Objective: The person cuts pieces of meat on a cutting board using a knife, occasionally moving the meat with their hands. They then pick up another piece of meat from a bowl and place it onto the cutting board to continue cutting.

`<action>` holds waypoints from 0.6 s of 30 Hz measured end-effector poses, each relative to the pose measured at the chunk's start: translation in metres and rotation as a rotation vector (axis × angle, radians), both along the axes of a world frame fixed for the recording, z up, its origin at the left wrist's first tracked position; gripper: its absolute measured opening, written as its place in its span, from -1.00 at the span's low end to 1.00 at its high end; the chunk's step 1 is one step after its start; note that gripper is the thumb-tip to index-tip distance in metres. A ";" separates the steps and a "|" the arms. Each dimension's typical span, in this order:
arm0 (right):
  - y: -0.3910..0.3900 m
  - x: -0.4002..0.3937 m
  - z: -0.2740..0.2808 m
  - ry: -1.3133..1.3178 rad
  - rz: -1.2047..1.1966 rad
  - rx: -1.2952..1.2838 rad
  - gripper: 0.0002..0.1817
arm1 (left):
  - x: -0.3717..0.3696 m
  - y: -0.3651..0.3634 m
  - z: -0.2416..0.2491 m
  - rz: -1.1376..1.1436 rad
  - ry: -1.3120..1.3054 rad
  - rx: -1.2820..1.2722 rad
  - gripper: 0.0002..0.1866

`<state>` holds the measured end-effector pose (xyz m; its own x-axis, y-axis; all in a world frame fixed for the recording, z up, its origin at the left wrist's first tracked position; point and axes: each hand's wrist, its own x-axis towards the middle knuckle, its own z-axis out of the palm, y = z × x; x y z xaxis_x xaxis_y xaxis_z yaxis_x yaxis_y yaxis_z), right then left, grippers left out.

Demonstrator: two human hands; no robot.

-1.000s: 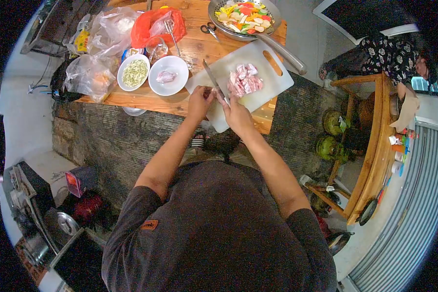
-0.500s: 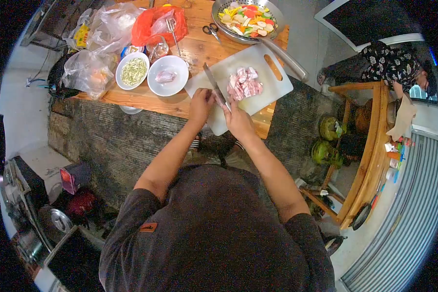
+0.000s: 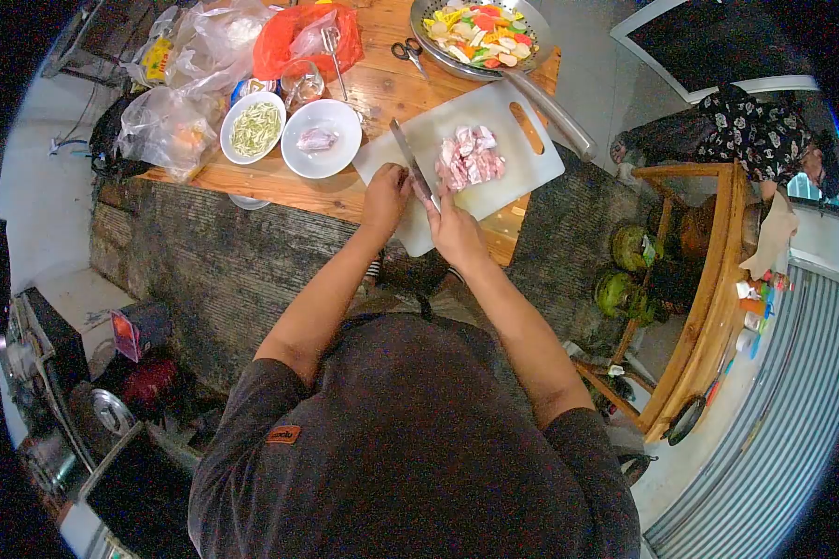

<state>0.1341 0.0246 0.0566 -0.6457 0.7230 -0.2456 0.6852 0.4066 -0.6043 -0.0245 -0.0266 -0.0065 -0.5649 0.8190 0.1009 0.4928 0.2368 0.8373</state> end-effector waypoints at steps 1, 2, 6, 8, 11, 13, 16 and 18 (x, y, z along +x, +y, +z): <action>0.001 -0.001 0.001 -0.042 0.000 -0.020 -0.40 | -0.001 0.000 0.000 0.001 0.001 -0.002 -0.86; 0.001 -0.001 0.000 -0.043 0.001 -0.022 -0.40 | 0.000 0.000 0.001 -0.004 0.011 -0.008 -0.86; 0.006 -0.003 -0.002 -0.035 0.001 -0.082 -0.38 | -0.001 0.003 0.000 -0.038 0.067 -0.075 -0.88; 0.009 -0.005 -0.008 -0.066 0.019 -0.127 -0.36 | -0.001 0.004 0.000 -0.040 0.068 -0.061 -0.88; 0.013 -0.011 -0.023 0.041 0.024 -0.085 -0.32 | -0.001 0.005 0.003 -0.029 0.087 -0.055 -0.87; 0.006 -0.006 0.002 -0.026 -0.037 -0.225 -0.27 | 0.002 0.003 0.004 -0.023 0.094 -0.062 -0.87; 0.007 0.011 0.005 0.035 0.038 -0.229 -0.24 | 0.004 0.008 0.001 -0.020 0.114 -0.080 -0.88; 0.009 0.000 0.014 -0.001 -0.003 -0.283 -0.24 | 0.005 0.007 -0.002 -0.027 0.140 -0.014 -0.88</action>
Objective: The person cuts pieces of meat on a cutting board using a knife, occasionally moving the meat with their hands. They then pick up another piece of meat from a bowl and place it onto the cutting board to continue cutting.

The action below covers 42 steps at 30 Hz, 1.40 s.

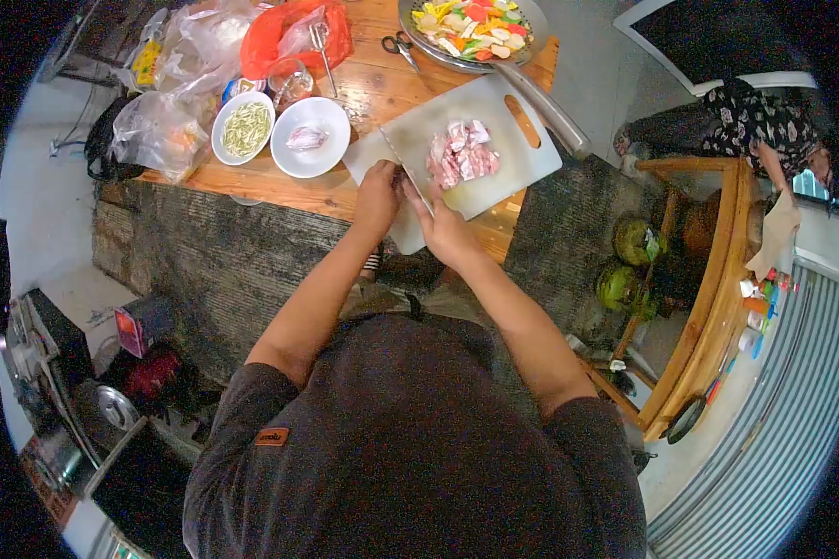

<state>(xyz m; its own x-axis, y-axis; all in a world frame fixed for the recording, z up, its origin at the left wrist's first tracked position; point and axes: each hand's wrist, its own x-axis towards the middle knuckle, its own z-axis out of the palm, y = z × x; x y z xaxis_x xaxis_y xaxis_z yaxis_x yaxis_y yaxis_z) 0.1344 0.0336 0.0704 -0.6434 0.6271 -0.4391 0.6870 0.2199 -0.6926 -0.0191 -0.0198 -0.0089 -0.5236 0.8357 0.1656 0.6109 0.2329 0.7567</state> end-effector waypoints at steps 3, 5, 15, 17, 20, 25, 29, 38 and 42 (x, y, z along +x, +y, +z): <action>0.001 -0.007 -0.009 -0.024 -0.029 -0.028 -0.23 | 0.002 0.001 0.006 0.014 -0.008 -0.071 -0.85; 0.000 0.000 -0.022 -0.014 -0.031 -0.012 -0.22 | 0.001 0.003 0.004 -0.006 0.043 -0.066 -0.84; -0.013 0.013 -0.039 0.085 -0.120 -0.001 -0.20 | 0.002 0.004 0.002 -0.022 0.076 -0.074 -0.88; -0.012 0.016 -0.027 0.007 -0.119 -0.105 -0.21 | 0.002 0.004 0.008 -0.042 0.060 -0.057 -0.90; -0.015 0.001 -0.026 0.010 -0.127 -0.109 -0.24 | -0.001 0.004 0.005 -0.044 0.020 -0.055 -0.90; -0.018 0.006 -0.020 0.080 -0.162 -0.026 -0.32 | 0.001 0.006 0.009 -0.043 0.029 -0.080 -0.87; -0.019 0.002 -0.033 -0.004 -0.141 -0.061 -0.30 | -0.001 0.004 0.006 -0.048 -0.021 -0.071 -0.84; -0.024 0.006 -0.027 -0.049 -0.165 -0.022 -0.28 | 0.000 0.005 0.006 -0.054 -0.014 -0.083 -0.80; -0.020 0.002 -0.025 -0.042 -0.167 -0.043 -0.29 | 0.001 0.003 0.004 -0.040 -0.030 -0.063 -0.79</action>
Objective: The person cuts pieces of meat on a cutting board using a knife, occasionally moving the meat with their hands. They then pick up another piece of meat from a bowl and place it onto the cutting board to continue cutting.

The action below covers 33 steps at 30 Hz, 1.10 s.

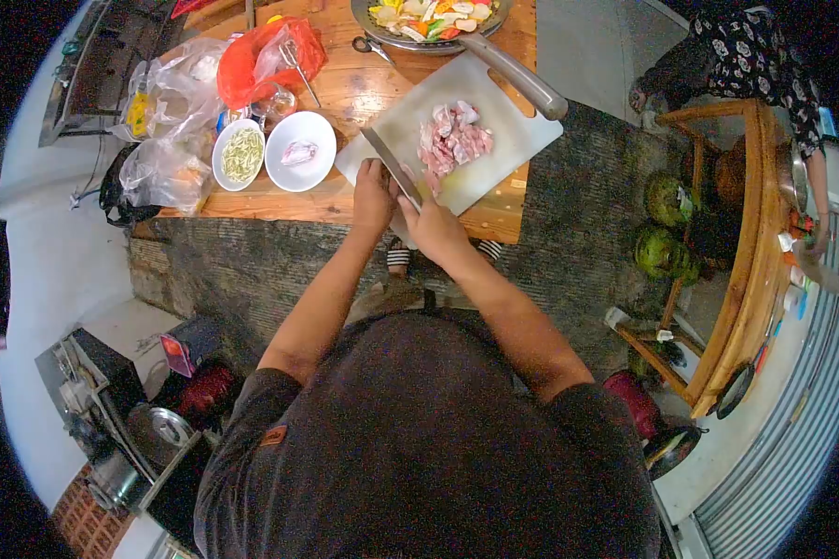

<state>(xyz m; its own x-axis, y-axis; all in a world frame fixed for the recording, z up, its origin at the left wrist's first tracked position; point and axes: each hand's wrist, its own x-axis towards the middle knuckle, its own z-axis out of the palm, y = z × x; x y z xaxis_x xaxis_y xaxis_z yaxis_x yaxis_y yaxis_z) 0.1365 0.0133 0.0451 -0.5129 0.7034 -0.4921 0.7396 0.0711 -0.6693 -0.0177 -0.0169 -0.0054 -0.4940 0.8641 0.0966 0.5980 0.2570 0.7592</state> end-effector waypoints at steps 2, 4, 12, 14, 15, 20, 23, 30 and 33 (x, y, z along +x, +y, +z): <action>-0.003 0.006 0.005 0.044 -0.018 -0.015 -0.30 | -0.002 0.001 -0.001 0.017 -0.015 -0.010 -0.78; -0.007 0.009 0.006 -0.132 0.013 -0.060 -0.29 | -0.001 -0.001 -0.006 0.031 -0.036 -0.028 -0.77; 0.009 0.023 -0.010 0.049 -0.093 0.017 -0.21 | -0.012 -0.001 0.000 0.013 -0.143 -0.097 -0.70; 0.009 0.029 -0.011 -0.016 -0.096 0.007 -0.20 | -0.016 -0.004 0.000 0.008 -0.082 -0.094 -0.70; 0.011 0.030 -0.011 -0.013 -0.075 -0.009 -0.20 | -0.016 -0.004 0.000 -0.001 -0.021 -0.088 -0.70; 0.019 0.036 -0.024 0.050 -0.083 -0.087 -0.20 | -0.024 -0.013 0.006 -0.019 -0.104 -0.047 -0.64; 0.018 0.040 -0.019 0.089 -0.125 -0.020 -0.21 | -0.031 -0.019 0.001 -0.045 -0.088 -0.045 -0.61; 0.002 0.041 -0.001 0.042 -0.129 -0.105 -0.23 | -0.042 -0.020 0.004 -0.287 0.131 -0.164 -0.64; 0.000 0.048 -0.008 0.059 -0.129 -0.104 -0.26 | -0.049 -0.019 0.005 -0.365 0.243 -0.133 -0.72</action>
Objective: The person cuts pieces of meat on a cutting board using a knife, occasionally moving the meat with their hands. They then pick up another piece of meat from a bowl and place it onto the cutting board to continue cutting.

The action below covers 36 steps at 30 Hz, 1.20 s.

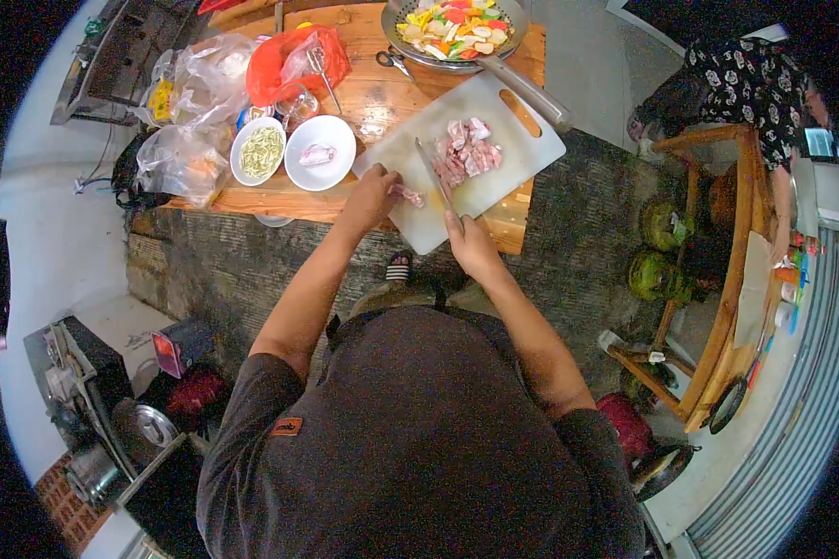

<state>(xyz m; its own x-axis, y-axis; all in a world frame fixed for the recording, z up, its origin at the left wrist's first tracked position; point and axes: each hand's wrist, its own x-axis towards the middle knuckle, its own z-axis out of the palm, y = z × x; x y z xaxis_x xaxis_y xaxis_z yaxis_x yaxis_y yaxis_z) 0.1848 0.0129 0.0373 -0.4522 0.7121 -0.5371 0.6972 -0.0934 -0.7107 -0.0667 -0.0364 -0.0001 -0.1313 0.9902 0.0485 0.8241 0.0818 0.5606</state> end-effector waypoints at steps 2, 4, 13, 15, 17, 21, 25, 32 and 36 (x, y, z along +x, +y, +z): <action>-0.006 0.006 0.002 0.012 0.015 0.034 -0.28 | -0.004 -0.003 0.002 0.032 -0.007 -0.029 -0.74; -0.015 0.010 0.014 0.097 -0.062 0.030 -0.30 | -0.006 -0.006 0.001 0.063 -0.015 -0.060 -0.74; -0.029 0.034 -0.006 0.178 -0.158 -0.048 -0.45 | 0.025 0.019 -0.022 0.590 -0.445 0.064 -0.61; -0.031 0.037 -0.003 0.176 -0.183 -0.028 -0.45 | 0.039 0.029 -0.004 0.727 -0.926 -0.062 -0.55; -0.033 0.038 0.007 0.179 -0.208 -0.009 -0.46 | 0.052 0.031 -0.054 0.599 -0.873 -0.054 -0.53; -0.035 0.050 0.006 0.139 -0.257 -0.109 -0.41 | 0.053 0.027 -0.038 0.459 -0.953 -0.197 -0.44; -0.051 0.061 0.000 0.107 -0.180 -0.019 -0.38 | 0.048 0.024 -0.027 0.515 -0.859 -0.059 -0.62; -0.057 0.048 0.026 -0.097 0.031 0.115 -0.40 | 0.014 0.003 -0.035 0.534 -0.887 -0.105 -0.68; -0.043 0.053 0.010 -0.069 -0.010 0.084 -0.37 | -0.008 -0.012 -0.025 0.498 -0.795 -0.035 -0.68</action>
